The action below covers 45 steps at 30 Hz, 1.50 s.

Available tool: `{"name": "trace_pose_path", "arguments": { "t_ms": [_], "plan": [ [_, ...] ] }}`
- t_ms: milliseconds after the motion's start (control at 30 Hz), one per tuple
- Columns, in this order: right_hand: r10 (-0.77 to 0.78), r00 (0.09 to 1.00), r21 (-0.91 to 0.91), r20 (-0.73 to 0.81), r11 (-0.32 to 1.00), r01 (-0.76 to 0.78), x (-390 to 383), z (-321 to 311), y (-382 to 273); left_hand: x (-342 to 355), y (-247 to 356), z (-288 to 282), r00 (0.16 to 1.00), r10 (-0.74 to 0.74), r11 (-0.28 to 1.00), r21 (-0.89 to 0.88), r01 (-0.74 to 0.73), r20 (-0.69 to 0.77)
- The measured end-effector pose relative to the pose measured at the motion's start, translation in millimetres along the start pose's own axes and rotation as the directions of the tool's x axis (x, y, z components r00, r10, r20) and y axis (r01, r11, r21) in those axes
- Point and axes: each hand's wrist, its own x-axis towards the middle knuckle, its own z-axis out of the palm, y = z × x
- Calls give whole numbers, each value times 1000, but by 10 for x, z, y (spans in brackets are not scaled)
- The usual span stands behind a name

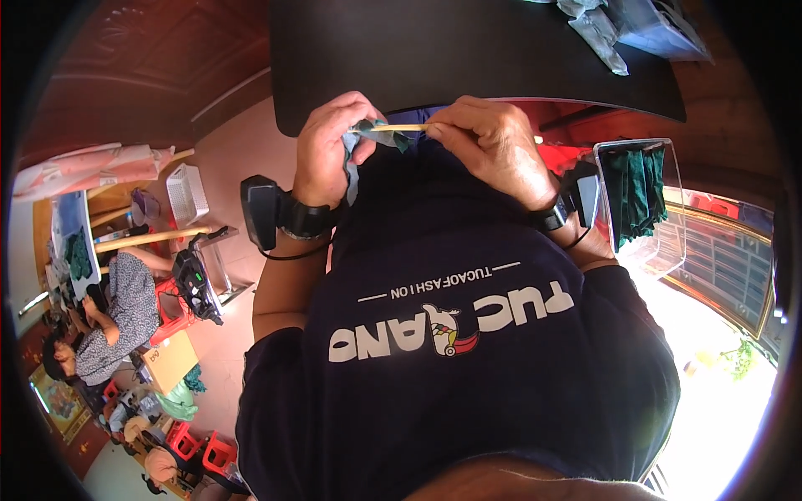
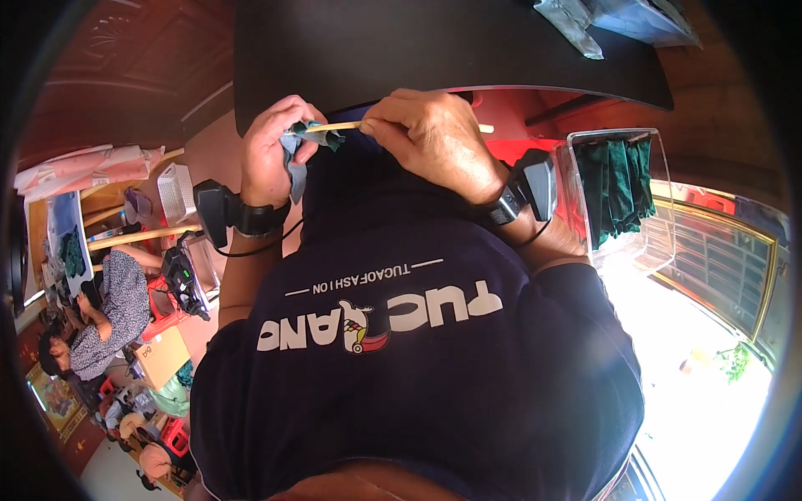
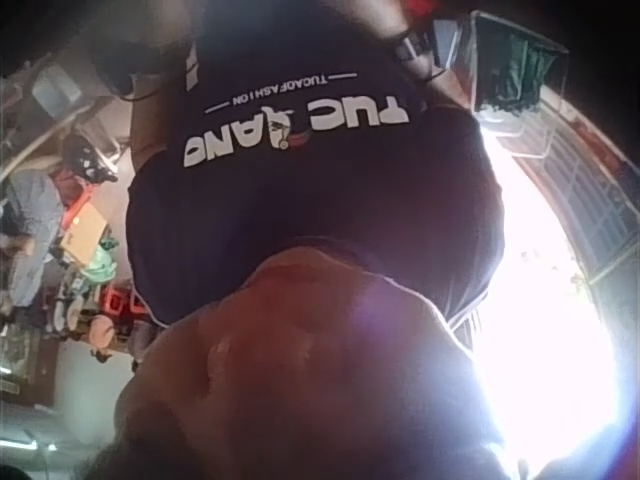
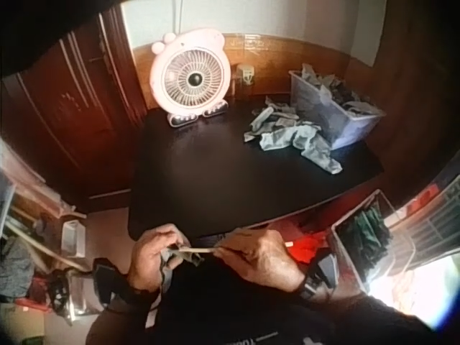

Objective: Applying finish to the edges of leather strips using a wooden applicator stick.

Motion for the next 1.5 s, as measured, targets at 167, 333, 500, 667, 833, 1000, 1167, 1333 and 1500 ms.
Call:
{"name": "trace_pose_path", "arguments": {
  "t_ms": [167, 333, 500, 667, 833, 1000, 1167, 1333, 1500],
  "plan": [
    [269, 960, 396, 83, 875, -279, -124, 247, 75, -22, -40, 144, 991, 41, 988, -144, -60, -129],
    [430, 817, 628, 383, 528, -572, -153, 380, 18, 38, -116, 240, 969, 128, 989, -39, -139, -211],
    [413, 767, 670, 491, 385, -635, -64, 380, -66, 138, -203, 288, 889, 270, 893, -249, -375, -369],
    [304, 938, 468, 165, 813, -346, -71, 366, 27, 221, -218, 77, 868, 243, 897, -239, -371, -433],
    [226, 971, 285, 81, 928, -240, -64, 155, -64, 275, -186, -79, 868, 230, 915, -205, -346, -439],
    [201, 980, 220, -16, 956, -192, -53, 223, -46, 183, -90, 47, 883, 270, 908, -203, -366, -384],
    [122, 992, 268, -15, 957, -114, -67, 221, 0, 142, -22, -2, 960, 232, 961, -113, -251, -159],
    [209, 977, 333, 48, 919, -213, -119, 248, -54, 130, 8, -39, 990, 139, 980, -140, -141, -22],
    [368, 879, 695, 305, 545, -469, -180, 355, -64, 139, 19, 203, 976, 139, 987, -59, -151, -170]
  ]
}}
